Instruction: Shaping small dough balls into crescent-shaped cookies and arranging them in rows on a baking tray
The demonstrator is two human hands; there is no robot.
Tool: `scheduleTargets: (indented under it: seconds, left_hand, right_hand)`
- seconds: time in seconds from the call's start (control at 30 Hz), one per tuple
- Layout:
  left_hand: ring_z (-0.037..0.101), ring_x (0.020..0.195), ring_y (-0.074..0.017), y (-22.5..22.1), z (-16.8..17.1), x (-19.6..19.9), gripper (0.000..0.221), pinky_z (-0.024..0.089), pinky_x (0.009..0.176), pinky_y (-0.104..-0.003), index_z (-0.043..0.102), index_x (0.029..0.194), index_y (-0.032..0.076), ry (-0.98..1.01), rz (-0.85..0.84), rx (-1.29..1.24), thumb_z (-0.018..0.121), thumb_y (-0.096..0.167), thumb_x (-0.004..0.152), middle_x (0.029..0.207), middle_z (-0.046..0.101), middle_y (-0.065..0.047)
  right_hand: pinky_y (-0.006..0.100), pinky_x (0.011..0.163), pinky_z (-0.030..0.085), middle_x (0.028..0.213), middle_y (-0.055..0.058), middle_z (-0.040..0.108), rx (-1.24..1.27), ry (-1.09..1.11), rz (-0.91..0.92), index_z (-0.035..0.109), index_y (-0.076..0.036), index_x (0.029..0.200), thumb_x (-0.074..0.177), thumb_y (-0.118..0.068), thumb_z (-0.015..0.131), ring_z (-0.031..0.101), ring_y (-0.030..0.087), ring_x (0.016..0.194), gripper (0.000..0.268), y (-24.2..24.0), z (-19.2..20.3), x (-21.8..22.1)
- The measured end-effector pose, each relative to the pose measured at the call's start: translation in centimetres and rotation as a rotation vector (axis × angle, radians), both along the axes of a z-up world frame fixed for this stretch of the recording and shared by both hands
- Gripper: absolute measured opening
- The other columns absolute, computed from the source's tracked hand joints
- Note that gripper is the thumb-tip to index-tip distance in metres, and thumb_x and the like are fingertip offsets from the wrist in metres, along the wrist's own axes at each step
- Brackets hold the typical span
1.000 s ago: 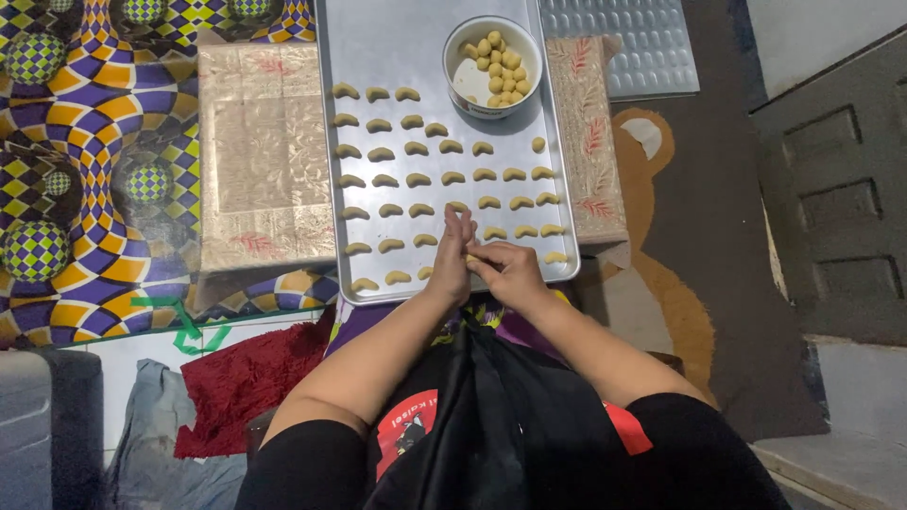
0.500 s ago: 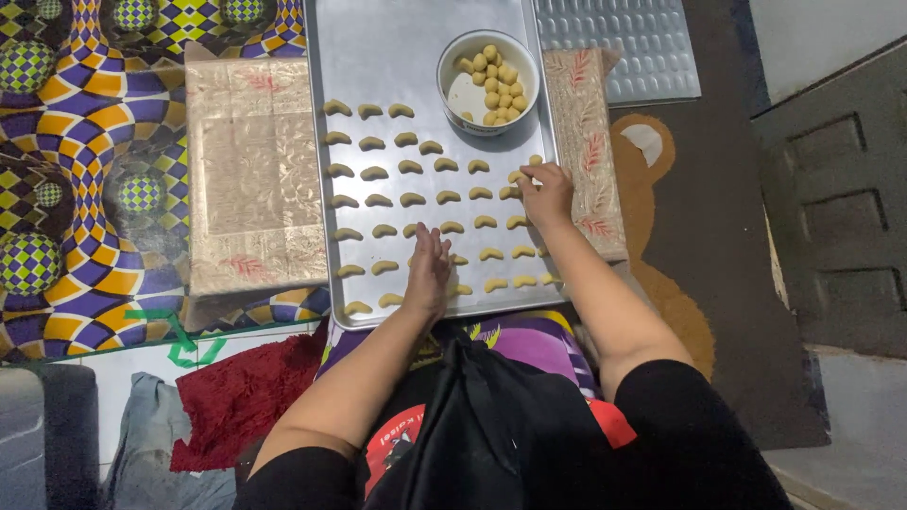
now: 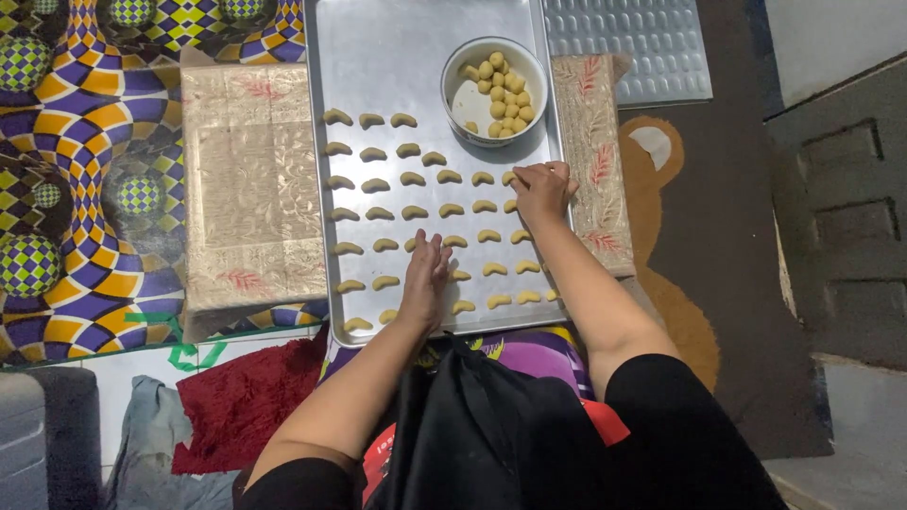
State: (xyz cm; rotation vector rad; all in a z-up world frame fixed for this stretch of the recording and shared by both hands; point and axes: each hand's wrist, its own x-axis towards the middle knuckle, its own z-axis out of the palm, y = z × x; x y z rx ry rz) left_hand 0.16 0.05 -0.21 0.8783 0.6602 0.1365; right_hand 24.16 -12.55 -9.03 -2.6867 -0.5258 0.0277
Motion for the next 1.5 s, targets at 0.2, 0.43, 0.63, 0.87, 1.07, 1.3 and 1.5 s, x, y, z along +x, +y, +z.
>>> scheduleTargets:
  seconds: [0.2, 0.43, 0.63, 0.87, 1.07, 1.3, 1.5]
  left_hand:
    - [0.020, 0.153, -0.0439, 0.2, -1.2, -0.2, 0.093, 0.017, 0.124, -0.058, 0.000, 0.166, 0.013, 0.008, -0.011, 0.011, 0.052, 0.054, 0.101, 0.170, 0.012, -0.021]
    - [0.025, 0.152, -0.0412, 0.4, -2.0, -0.2, 0.090, 0.019, 0.124, -0.055, 0.010, 0.165, 0.010, 0.025, -0.004, -0.014, 0.057, 0.049, 0.100, 0.167, 0.024, -0.021]
    - [0.036, 0.149, -0.0397, 0.3, -1.8, 0.1, 0.080, 0.025, 0.124, -0.051, 0.026, 0.162, 0.004, 0.032, 0.039, -0.082, 0.058, 0.045, 0.101, 0.159, 0.043, -0.021]
    - [0.053, 0.136, -0.0297, 1.3, -7.1, 1.8, 0.068, 0.045, 0.108, -0.037, 0.041, 0.155, 0.011, 0.069, 0.061, -0.415, 0.057, 0.050, 0.102, 0.150, 0.053, -0.017]
    - [0.069, 0.105, -0.0267, 0.8, -9.7, 2.4, 0.063, 0.059, 0.083, -0.035, 0.057, 0.132, 0.010, -0.032, 0.023, -0.675, 0.052, 0.064, 0.099, 0.121, 0.070, -0.013]
    - [0.056, 0.131, -0.0412, -1.9, -2.0, -0.1, 0.102, 0.045, 0.111, -0.056, 0.053, 0.144, 0.003, -0.188, -0.091, -0.759, 0.040, 0.087, 0.088, 0.142, 0.058, -0.023]
    - [0.061, 0.120, -0.0256, -0.3, 2.5, -2.5, 0.089, 0.044, 0.111, -0.047, 0.062, 0.124, 0.016, -0.163, 0.080, -0.768, 0.035, 0.090, 0.083, 0.119, 0.066, -0.002]
  right_hand:
    - [0.040, 0.098, 0.032, 0.115, -0.016, 0.070, 0.019, 0.114, -0.106, 0.074, -0.029, 0.122, 0.087, -0.024, 0.081, 0.044, 0.011, 0.128, 0.036, -1.1, 2.7, 0.1]
    - [0.046, 0.107, 0.024, 0.119, -0.011, 0.069, 0.032, -0.052, -0.023, 0.075, -0.030, 0.120, 0.095, -0.030, 0.077, 0.044, 0.016, 0.127, 0.025, -3.5, -0.3, 2.3]
    - [0.047, 0.107, 0.035, 0.131, -0.005, 0.058, -0.005, 0.059, -0.121, 0.077, -0.028, 0.119, 0.096, -0.030, 0.075, 0.037, 0.030, 0.131, 0.023, -2.0, 1.6, 1.1]
    - [0.040, 0.091, 0.050, 0.102, 0.006, 0.072, 0.454, 0.393, 0.041, 0.077, -0.022, 0.109, 0.073, -0.023, 0.091, 0.062, 0.029, 0.102, 0.039, -1.6, 0.4, -3.7]
    - [0.045, 0.111, 0.042, 0.120, 0.006, 0.074, 0.596, 0.000, 0.626, 0.081, -0.022, 0.108, 0.077, -0.028, 0.089, 0.060, 0.033, 0.118, 0.033, -0.4, 6.0, -14.9]
    - [0.066, 0.106, 0.031, 0.162, 0.019, 0.040, 0.231, -0.202, 0.516, 0.029, -0.006, 0.163, 0.072, -0.014, 0.062, 0.026, 0.055, 0.146, 0.097, 1.5, 5.9, -14.9]
    - [0.067, 0.118, -0.005, 0.168, 0.026, 0.020, 0.384, -0.312, 0.847, 0.022, -0.006, 0.165, 0.085, -0.092, 0.026, 0.001, 0.052, 0.154, 0.117, 1.1, 7.4, -22.4]
